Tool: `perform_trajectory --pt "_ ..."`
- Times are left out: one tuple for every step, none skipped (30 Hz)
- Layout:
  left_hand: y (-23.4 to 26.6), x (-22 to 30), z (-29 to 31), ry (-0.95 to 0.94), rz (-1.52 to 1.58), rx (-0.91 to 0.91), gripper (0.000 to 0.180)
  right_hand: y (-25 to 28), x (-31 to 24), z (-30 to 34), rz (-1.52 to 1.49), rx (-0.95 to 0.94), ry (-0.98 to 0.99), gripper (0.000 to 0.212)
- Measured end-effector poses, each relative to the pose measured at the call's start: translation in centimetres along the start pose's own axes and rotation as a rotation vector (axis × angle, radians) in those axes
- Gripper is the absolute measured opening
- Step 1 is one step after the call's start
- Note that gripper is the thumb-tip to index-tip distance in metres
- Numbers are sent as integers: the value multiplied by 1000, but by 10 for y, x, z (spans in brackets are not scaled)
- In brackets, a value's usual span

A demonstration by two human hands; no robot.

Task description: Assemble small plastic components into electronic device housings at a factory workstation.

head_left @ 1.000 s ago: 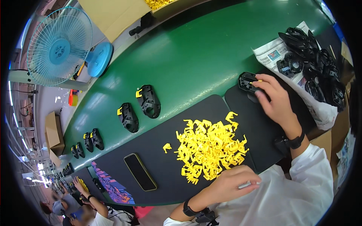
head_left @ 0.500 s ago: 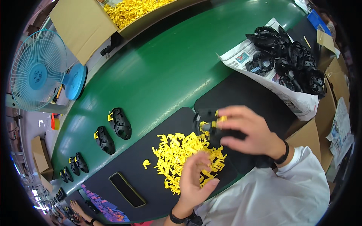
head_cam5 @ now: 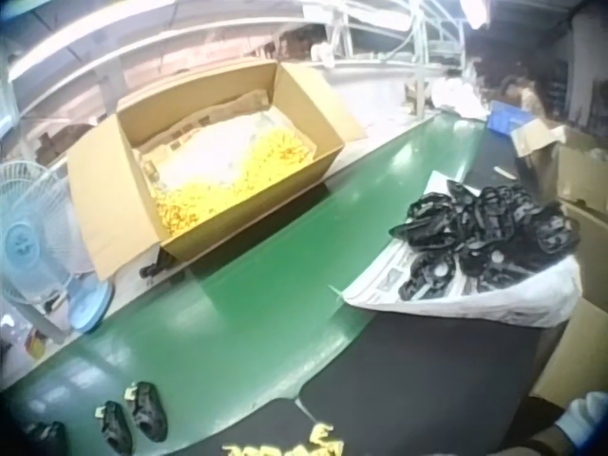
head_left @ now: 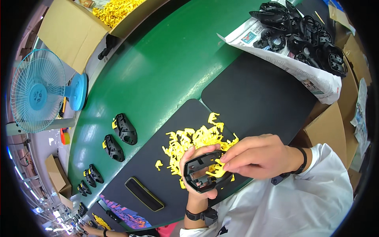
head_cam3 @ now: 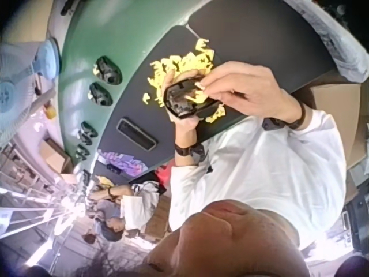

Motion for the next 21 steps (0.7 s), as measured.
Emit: perform_trajectory --pt "0 1 1 30 -35 23 120 0 -2 -2 13 -40 12 25" --pt "0 1 0 31 -35 21 120 -1 -3 -4 27 -80 24 25" --pt "0 1 0 23 -40 22 120 -2 -2 -4 29 -79 22 25" --pt "0 0 0 14 -46 23 119 -3 -1 -5 50 -69 48 25" --pt "0 1 -2 46 -33 -23 118 -3 0 -5 71 -58 73 26" --pt "2 -2 1 36 -65 -68 117 -3 -1 -6 71 -57 69 26" --pt "3 -2 2 38 -87 -99 117 -2 -2 -7 97 -95 65 25" --pt "3 -2 2 41 -109 -131 117 -2 -2 -8 123 -133 61 25" --pt "3 -2 2 43 -108 -132 117 -1 -1 -9 124 -132 59 25" --pt "3 -1 3 48 -131 -116 117 0 -1 -10 119 -144 40 23" --pt "3 -1 3 52 -154 -100 117 1 0 -10 114 -155 21 22" --pt "4 0 3 52 -153 -102 117 1 1 -12 116 -154 21 22" --pt "4 1 2 69 -195 -109 116 1 2 -12 108 -163 8 20" --pt "5 2 2 85 -236 -116 115 2 3 -13 100 -172 -5 19" --pt "6 3 2 101 -254 -109 114 2 3 -14 99 -173 -5 19" --pt "7 3 1 101 -254 -108 114 3 3 -14 120 -162 -1 17" --pt "7 3 -1 76 -253 -119 114 4 3 -15 141 -151 3 16" --pt "8 3 -1 51 -253 -128 114 5 1 -15 138 -153 1 16" --pt "7 4 0 53 -256 -97 115 7 -3 -15 138 -134 -18 15" --pt "5 4 0 55 -256 -94 115 8 -5 -14 137 -116 -36 15" --pt "4 4 -1 38 -269 -78 116 6 -8 -12 136 -116 -36 15"
Point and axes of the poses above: each hand's wrist, its own z-axis away from the middle knuckle, its own y-axis out of the back of the hand, x = y × z, the point moved 1 cm from there along -z, towards the middle knuckle, and after that the axes turned 5 degrees about y, right-handed, at the moved point
